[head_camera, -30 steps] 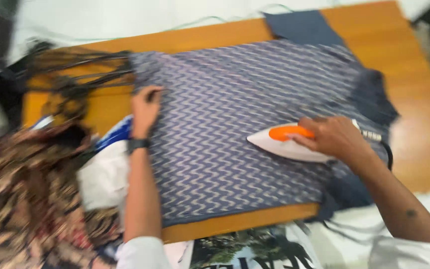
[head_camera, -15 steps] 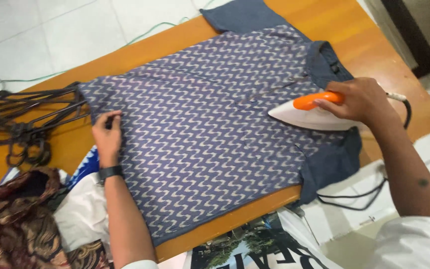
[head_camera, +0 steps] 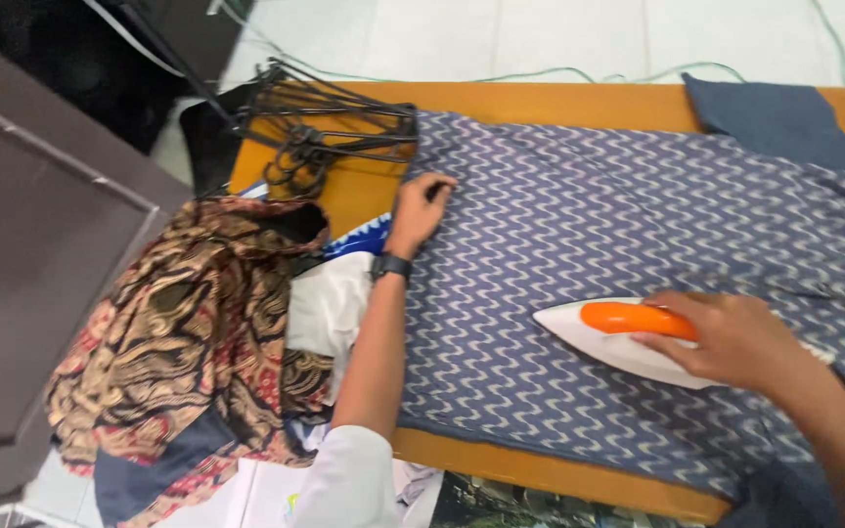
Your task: Ironing a blue patterned shirt on a wooden table
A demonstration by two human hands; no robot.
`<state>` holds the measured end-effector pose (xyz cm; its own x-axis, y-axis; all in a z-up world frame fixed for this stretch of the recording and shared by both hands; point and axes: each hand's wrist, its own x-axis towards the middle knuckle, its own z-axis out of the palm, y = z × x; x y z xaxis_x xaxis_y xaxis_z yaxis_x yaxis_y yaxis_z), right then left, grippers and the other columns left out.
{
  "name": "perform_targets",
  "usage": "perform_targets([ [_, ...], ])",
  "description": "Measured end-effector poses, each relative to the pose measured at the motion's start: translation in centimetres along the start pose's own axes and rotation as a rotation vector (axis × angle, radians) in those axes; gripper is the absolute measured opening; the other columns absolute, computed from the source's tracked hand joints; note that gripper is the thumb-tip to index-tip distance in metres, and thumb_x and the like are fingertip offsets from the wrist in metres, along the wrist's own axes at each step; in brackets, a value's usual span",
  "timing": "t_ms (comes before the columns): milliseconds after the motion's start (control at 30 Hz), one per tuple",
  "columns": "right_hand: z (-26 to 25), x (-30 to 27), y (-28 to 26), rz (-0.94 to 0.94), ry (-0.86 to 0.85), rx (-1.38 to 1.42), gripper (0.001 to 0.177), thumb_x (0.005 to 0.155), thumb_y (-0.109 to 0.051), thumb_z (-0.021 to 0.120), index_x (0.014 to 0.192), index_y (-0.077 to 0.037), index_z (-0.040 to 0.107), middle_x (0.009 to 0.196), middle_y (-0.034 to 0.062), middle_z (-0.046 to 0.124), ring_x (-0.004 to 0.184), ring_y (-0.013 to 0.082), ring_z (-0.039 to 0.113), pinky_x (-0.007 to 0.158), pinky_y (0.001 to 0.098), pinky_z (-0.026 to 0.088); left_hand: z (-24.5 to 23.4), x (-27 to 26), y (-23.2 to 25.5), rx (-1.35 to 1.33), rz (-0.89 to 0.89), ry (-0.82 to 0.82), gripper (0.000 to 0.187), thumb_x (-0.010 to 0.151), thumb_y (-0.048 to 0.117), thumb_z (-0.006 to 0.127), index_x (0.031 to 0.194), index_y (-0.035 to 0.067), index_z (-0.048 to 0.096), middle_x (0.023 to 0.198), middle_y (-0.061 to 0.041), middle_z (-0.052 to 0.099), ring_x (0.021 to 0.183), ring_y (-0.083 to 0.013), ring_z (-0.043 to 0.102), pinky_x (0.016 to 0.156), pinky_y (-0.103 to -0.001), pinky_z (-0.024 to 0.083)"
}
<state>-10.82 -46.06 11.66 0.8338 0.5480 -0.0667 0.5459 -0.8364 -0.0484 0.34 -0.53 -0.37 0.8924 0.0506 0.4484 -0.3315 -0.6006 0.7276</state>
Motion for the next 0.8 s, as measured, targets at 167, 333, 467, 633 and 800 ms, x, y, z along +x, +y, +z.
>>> perform_targets([
  [167, -0.6, 5.1, -6.4, -0.200, 0.034, 0.005, 0.053, 0.087, -0.066, 0.059, 0.124, -0.028, 0.061, 0.100, -0.0036, 0.079, 0.072, 0.0315, 0.077, 0.056, 0.0452, 0.061, -0.4, 0.0, 1.2, -0.046, -0.021, -0.001, 0.015, 0.093, 0.004, 0.065, 0.101, 0.011, 0.076, 0.104, -0.007, 0.078, 0.098, -0.0208, 0.072, 0.086, -0.033, 0.053],
  [333, -1.5, 6.7, -11.5, -0.017, 0.110, -0.015, 0.047, 0.098, -0.060, 0.049, 0.128, -0.026, 0.061, 0.100, 0.0110, 0.077, 0.082, 0.0343, 0.080, 0.070, 0.0458, 0.064, 0.0, 0.0, 1.0, -0.088, -0.018, 0.062, 0.015, 0.087, 0.004, 0.071, 0.094, 0.015, 0.078, 0.093, -0.006, 0.078, 0.096, -0.0291, 0.074, 0.092, -0.039, 0.054],
  [467, -2.6, 6.5, -11.4, -0.001, 0.090, -0.005, 0.055, 0.096, -0.067, 0.048, 0.132, -0.028, 0.062, 0.100, 0.0131, 0.077, 0.083, 0.0371, 0.079, 0.072, 0.0491, 0.064, -0.8, 0.0, 1.7, -0.103, -0.015, 0.034, 0.017, 0.089, 0.003, 0.069, 0.095, 0.015, 0.079, 0.092, -0.007, 0.078, 0.097, -0.0309, 0.074, 0.092, -0.040, 0.055],
  [633, -3.6, 4.0, -8.6, -0.108, -0.080, 0.160, 0.048, 0.092, -0.066, 0.056, 0.117, -0.027, 0.069, 0.083, 0.0206, 0.077, 0.078, 0.0450, 0.077, 0.070, 0.0546, 0.060, 0.5, 0.1, 0.1, -0.169, -0.002, 0.002, 0.017, 0.093, -0.005, 0.064, 0.098, 0.006, 0.077, 0.095, -0.019, 0.075, 0.102, -0.0379, 0.071, 0.096, -0.046, 0.052],
  [800, -3.3, -2.1, -3.6, -0.030, -0.097, 0.151, 0.047, 0.088, -0.070, 0.058, 0.113, -0.032, 0.071, 0.078, 0.0164, 0.076, 0.073, 0.0426, 0.077, 0.067, 0.0508, 0.061, 0.0, -0.1, 1.1, -0.163, -0.001, -0.083, 0.017, 0.097, -0.008, 0.062, 0.104, 0.000, 0.075, 0.101, -0.024, 0.073, 0.106, -0.0401, 0.068, 0.100, -0.049, 0.049],
])
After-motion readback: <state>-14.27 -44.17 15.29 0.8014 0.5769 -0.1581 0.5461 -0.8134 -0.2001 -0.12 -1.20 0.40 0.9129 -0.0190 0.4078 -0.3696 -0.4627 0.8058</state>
